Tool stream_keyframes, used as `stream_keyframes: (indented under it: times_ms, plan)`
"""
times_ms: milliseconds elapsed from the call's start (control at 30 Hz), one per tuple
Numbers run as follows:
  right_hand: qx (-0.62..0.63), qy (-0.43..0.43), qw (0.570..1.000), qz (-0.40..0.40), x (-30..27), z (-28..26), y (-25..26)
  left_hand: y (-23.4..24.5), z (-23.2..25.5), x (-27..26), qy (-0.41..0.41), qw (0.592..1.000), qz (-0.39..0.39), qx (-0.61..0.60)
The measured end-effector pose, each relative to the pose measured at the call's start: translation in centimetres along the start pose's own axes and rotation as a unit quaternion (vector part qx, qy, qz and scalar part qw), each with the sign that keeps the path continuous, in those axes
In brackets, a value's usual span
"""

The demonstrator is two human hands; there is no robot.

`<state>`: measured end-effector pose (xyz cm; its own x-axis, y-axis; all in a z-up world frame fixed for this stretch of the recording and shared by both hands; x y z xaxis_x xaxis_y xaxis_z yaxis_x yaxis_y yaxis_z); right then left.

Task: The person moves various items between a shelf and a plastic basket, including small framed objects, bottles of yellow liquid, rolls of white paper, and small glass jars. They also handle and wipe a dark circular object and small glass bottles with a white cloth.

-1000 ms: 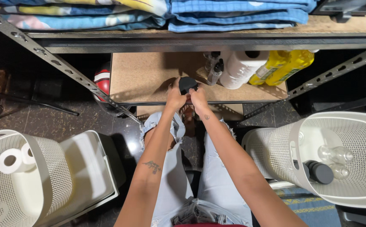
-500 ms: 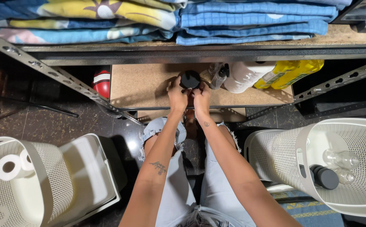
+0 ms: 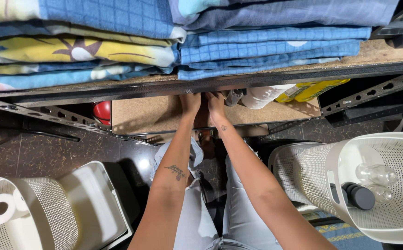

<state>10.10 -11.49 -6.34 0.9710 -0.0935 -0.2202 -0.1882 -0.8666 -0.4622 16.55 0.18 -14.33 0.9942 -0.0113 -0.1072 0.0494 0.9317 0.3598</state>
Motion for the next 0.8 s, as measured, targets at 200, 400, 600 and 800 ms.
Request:
stream_keyframes:
  times_ms: [200,400,600,800]
  plan:
    - [-0.107,-0.029,0.994,0.004,0.2,-0.6,0.3,0.9,2.9,-2.4,0.032,0.997,-0.060,-0.042]
    - [-0.268,-0.023,0.963,-0.017,-2.3,-2.0,-0.9,0.8,4.8,-4.3,0.054,0.991,-0.099,-0.065]
    - [-0.403,0.010,0.902,-0.154,-12.4,-9.8,-4.9,2.9,11.9,-12.8,0.015,0.995,-0.025,-0.096]
    - [-0.349,-0.081,0.918,-0.166,-18.3,-8.2,2.5,-1.3,13.9,-24.8,0.071,0.980,-0.076,-0.169]
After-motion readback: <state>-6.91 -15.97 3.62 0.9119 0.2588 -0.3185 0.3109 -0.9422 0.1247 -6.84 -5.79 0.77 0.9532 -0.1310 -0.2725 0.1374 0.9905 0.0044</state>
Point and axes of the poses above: each hand's wrist, its own x-axis towards the middle knuckle, its own y-axis out of the back of the hand, z = x × y, the point moved 6 cm from there along x, towards the middle knuckle, and after that the axes turned 15 degrees about -z, right-handed, at the moved point
